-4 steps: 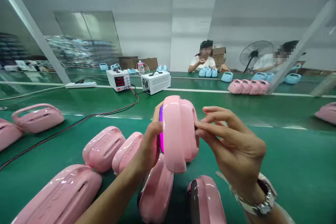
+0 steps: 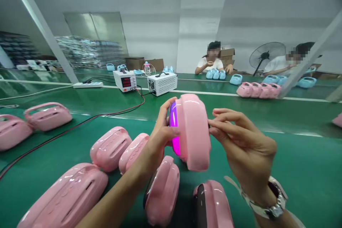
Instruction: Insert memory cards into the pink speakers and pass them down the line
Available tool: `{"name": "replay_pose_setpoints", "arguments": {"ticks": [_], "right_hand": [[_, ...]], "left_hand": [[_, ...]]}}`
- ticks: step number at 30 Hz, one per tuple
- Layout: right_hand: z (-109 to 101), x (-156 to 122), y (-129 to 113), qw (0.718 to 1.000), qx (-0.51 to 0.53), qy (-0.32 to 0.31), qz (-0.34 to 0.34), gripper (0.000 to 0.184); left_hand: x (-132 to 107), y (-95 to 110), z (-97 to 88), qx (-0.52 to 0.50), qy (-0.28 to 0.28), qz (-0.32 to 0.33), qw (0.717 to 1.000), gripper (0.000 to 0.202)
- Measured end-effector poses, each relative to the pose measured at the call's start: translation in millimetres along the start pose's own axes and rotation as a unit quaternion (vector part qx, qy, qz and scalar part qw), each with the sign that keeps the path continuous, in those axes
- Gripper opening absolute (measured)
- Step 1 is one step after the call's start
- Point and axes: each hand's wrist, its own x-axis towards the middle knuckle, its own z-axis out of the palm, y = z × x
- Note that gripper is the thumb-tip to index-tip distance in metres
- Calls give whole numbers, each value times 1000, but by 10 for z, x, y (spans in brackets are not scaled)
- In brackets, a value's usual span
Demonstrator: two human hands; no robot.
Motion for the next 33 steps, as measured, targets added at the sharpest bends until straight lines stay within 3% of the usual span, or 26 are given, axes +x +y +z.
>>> {"name": "replay_pose_setpoints", "arguments": {"ticks": [5,13,19,33], "right_hand": [[23,-4,53,998,48,5,35,30],[29,-21,38,999,42,5,15,31],[14,-27,39,1000,27,5,3,31],[72,-26,56,995,53,19,86,19]], "left_hand": [[-35,24,-4,26,9,20,999,76],[-37,23,7,64,12,39,997,73],[-78,75,47,102,51,34,993,78],[-163,170,124,151,108,70,980,84]]}}
